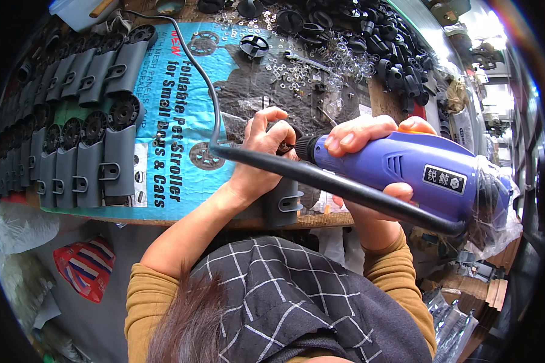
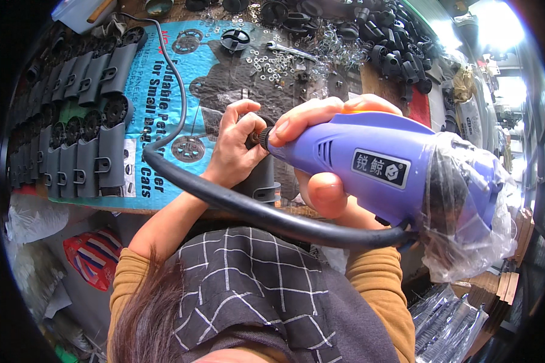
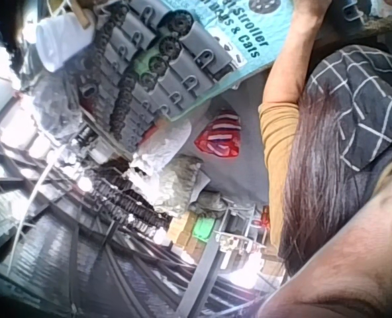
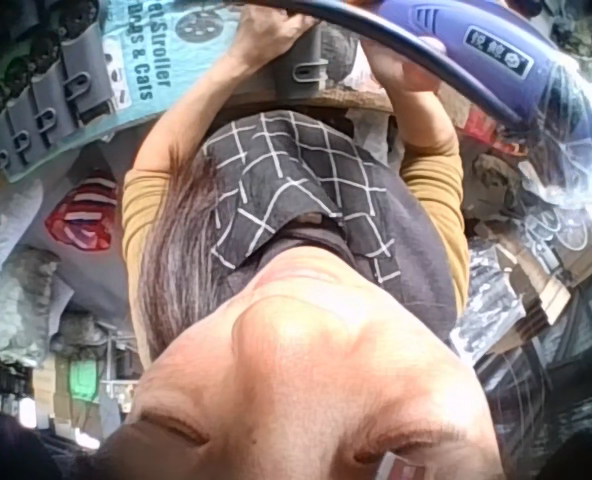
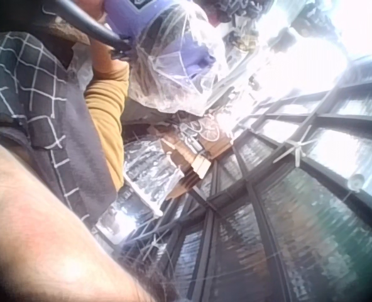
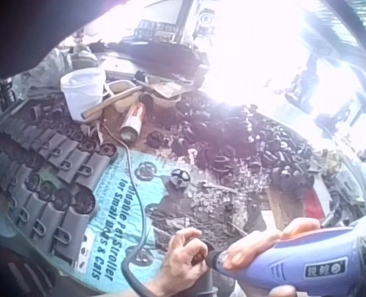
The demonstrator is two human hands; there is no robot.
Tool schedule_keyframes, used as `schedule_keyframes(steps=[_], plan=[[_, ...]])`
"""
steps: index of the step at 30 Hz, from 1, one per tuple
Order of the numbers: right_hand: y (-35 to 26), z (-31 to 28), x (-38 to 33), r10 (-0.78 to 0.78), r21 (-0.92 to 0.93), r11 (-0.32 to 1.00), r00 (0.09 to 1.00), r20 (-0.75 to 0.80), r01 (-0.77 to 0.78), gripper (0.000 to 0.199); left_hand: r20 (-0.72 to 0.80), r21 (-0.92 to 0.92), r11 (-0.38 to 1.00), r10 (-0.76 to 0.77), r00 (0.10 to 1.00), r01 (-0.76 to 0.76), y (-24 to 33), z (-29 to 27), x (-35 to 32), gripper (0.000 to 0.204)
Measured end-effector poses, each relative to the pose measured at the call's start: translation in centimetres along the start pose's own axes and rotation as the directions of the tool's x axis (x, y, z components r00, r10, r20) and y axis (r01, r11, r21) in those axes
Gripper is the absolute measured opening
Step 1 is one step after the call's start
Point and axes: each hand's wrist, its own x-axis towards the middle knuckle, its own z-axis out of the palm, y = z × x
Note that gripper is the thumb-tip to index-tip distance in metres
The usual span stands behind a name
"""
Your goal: The person assembles small wheels by inserting bearings and securing them with a screwdriver. They repeatedly pick up wheel housings, insert bearings, and tighten screws using a corded screwdriver.
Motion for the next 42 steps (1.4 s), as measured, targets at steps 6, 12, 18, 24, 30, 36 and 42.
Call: schedule_keyframes(steps=[6,12,18,24,30,36,42], plan=[[-0.5,0.1,0.3,0.090,-0.155,0.985,0.993,0.073,-0.078,0.078,-0.075,0.029,1.000,0.012,0.997,-0.010,0.3,0.3,0.2,0.050],[1.0,-0.1,0.7,-0.075,-0.052,0.995,0.981,0.177,0.086,0.084,0.003,0.056,0.998,-0.004,1.000,0.004,0.2,0.1,0.2,0.043],[1.4,-0.4,1.4,-0.031,-0.112,0.992,0.973,0.229,0.058,0.089,-0.016,0.048,0.999,-0.010,1.000,0.010,0.1,0.3,0.2,0.041],[0.9,-0.2,1.2,0.059,-0.163,0.986,0.973,0.224,-0.022,0.087,-0.023,0.030,0.999,-0.017,1.000,0.017,0.0,0.3,0.2,0.043],[0.7,-0.4,0.9,0.015,-0.209,0.977,0.969,0.248,0.038,0.083,-0.023,0.046,0.999,0.017,1.000,-0.016,-0.2,0.5,0.4,0.049],[1.2,-3.7,2.7,-0.069,0.135,0.985,0.971,-0.229,0.102,0.057,0.030,0.033,0.999,-0.004,1.000,0.003,0.7,-0.2,0.6,0.040],[3.8,-17.2,4.3,-0.051,-0.748,0.383,0.796,-0.604,-0.542,0.065,0.060,0.042,0.997,-0.066,0.996,0.063,1.4,-0.4,0.7,0.036]])
